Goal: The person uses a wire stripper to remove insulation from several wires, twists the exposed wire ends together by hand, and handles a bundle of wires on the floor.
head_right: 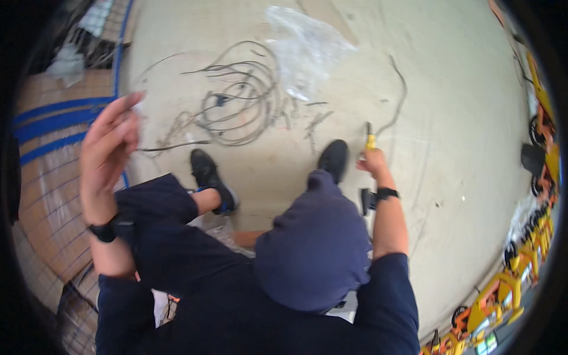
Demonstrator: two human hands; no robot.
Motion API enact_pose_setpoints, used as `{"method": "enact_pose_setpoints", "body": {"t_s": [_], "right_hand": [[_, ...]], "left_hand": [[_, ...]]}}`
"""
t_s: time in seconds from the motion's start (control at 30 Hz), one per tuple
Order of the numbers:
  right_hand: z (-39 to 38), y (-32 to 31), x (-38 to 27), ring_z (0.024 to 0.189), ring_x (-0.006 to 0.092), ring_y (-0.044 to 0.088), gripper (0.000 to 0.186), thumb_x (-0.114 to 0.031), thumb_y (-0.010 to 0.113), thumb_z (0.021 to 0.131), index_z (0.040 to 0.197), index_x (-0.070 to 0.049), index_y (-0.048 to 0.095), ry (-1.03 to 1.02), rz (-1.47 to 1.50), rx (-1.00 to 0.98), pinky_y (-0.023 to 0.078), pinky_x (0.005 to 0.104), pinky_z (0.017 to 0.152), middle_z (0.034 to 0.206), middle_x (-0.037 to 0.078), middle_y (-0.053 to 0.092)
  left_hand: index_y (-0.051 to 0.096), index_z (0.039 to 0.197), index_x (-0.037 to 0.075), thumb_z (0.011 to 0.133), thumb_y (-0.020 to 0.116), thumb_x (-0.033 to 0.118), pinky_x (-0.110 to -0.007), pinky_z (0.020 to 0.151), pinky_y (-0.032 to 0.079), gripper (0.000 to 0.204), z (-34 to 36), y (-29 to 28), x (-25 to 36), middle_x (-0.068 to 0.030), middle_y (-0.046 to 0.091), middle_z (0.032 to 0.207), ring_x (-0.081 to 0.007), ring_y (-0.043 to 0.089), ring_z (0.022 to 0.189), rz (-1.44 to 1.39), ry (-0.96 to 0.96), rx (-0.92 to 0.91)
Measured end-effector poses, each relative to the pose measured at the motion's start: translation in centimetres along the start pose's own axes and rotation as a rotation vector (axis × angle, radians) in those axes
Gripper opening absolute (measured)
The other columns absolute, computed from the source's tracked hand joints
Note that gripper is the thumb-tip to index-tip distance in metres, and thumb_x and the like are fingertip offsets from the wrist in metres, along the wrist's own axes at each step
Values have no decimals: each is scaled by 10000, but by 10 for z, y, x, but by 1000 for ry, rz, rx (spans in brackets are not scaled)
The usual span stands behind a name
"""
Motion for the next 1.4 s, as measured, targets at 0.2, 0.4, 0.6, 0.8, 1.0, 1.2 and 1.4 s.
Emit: {"method": "enact_pose_setpoints", "body": {"t_s": [0.2,0.4,0.6,0.8,1.0,1.2,1.4], "right_hand": [[-215,-50,-139,917,183,594,308,-108,513,901,1194,-13,495,-624,191,-102,552,364,785,1095,85,556],[-416,-25,-240,964,192,577,665,-218,540,926,1467,11,229,-1165,129,-389,496,349,836,1111,120,542],[-473,69,-279,734,153,566,407,-183,510,952,1290,31,436,-1007,146,-556,502,309,646,980,95,565],[-480,172,-281,837,131,616,280,-92,561,930,1186,16,527,-1102,106,-566,507,267,639,1117,104,612],[-442,180,-272,740,116,599,300,-57,615,908,1176,17,503,-1047,366,-505,497,250,604,971,89,624],[-439,165,-288,705,108,580,292,-58,624,902,1158,14,503,-1146,411,-466,496,252,603,899,67,615],[-426,151,-292,703,103,570,274,-98,609,921,1152,15,513,-1165,378,-385,495,259,603,927,74,620]], "left_hand": [[377,1371,-35,990,487,157,-333,861,555,440,10,22,8,-177,604,1196,-225,658,984,-265,-14,-194],[471,1283,19,1002,482,182,-297,748,578,325,-11,24,12,-153,635,1131,-192,676,902,-489,94,-214],[550,1273,12,984,506,144,-196,546,428,321,-27,45,17,-39,633,937,-62,502,625,-420,200,-263],[530,1276,-8,957,534,120,-192,562,429,343,-54,48,21,-91,673,973,-48,477,621,-206,262,-263],[538,1174,14,948,557,120,-200,571,441,251,-66,54,13,-82,686,938,-49,509,633,-96,193,-306],[596,1110,6,975,518,171,-215,627,442,228,-73,32,-5,-32,655,827,-68,527,654,227,121,-295],[622,1100,8,1008,460,190,-210,585,393,260,-71,27,-1,12,557,688,-62,492,622,158,182,-252]]}}
Point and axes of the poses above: each hand's wrist, its own z-axis towards the middle knuckle, its own y-axis out of the palm, x = y × z, the point moved 5 cm from there along z, towards the middle knuckle
